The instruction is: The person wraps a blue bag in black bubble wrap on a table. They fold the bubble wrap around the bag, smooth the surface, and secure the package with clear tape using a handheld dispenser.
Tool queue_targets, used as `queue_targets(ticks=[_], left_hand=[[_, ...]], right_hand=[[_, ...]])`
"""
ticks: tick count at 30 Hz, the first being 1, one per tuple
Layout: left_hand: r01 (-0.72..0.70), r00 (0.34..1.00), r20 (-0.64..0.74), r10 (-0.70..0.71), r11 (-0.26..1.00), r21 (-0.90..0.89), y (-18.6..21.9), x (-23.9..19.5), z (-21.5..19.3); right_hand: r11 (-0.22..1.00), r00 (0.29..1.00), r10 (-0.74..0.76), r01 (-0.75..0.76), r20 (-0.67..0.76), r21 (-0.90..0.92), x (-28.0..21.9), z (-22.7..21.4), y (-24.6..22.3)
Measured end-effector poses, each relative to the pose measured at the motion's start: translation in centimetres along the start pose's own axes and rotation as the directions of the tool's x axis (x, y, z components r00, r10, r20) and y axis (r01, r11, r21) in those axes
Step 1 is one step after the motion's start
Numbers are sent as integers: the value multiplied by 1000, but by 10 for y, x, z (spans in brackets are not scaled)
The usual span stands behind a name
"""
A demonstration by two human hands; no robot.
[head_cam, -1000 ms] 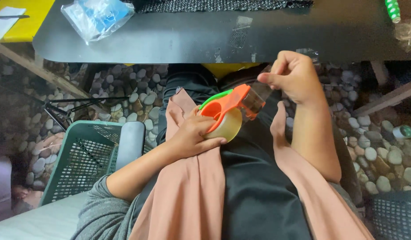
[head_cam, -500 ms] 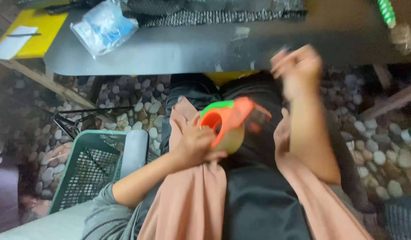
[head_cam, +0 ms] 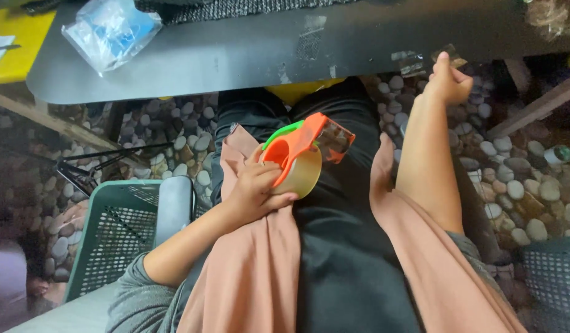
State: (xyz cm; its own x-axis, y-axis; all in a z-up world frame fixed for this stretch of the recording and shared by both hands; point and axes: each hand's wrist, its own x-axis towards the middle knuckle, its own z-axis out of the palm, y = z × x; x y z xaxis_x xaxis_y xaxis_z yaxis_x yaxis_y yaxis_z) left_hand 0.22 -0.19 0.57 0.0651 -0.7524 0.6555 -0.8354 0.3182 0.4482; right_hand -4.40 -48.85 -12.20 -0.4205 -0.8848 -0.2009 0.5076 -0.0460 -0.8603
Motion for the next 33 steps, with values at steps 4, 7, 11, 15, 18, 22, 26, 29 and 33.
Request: queue_targets(ticks=[4, 7, 11, 15, 18, 22, 26, 29, 33], left_hand=[[-5, 1000, 10, 5, 1000, 10, 0, 2, -3], [10, 1000, 9, -10, 1000, -4, 0, 1, -2], [43, 998, 43, -41, 998, -47, -1, 1, -5], [76, 996, 58, -70, 992, -101, 8, 8, -11], [131, 987, 113, -117, 983, -129, 10, 7, -11], [139, 985, 112, -130, 987, -75, 17, 8, -9], [33, 998, 54, -33, 999, 6, 17, 7, -7], [16, 999, 30, -19, 997, 75, 12, 1, -4], [30, 999, 21, -32, 994, 108, 9, 1, -2]], right_hand=[[976, 998, 61, -60, -1, -208, -5, 2, 3], [916, 983, 185, -172, 2, -361, -19, -2, -15], [836, 906, 421, -406, -43, -369, -43, -5, -44], [987, 982, 37, -65, -187, -146, 26, 4, -9], [801, 733, -592, 582, 336, 141, -28, -14, -72], [809, -43, -257, 537, 966, 239, -178, -63, -203], [524, -283, -325, 741, 903, 420, -240, -96, -239], [406, -326, -421, 766, 846, 498, -247, -101, -236], [341, -338, -466, 784, 818, 519, -257, -106, -226]])
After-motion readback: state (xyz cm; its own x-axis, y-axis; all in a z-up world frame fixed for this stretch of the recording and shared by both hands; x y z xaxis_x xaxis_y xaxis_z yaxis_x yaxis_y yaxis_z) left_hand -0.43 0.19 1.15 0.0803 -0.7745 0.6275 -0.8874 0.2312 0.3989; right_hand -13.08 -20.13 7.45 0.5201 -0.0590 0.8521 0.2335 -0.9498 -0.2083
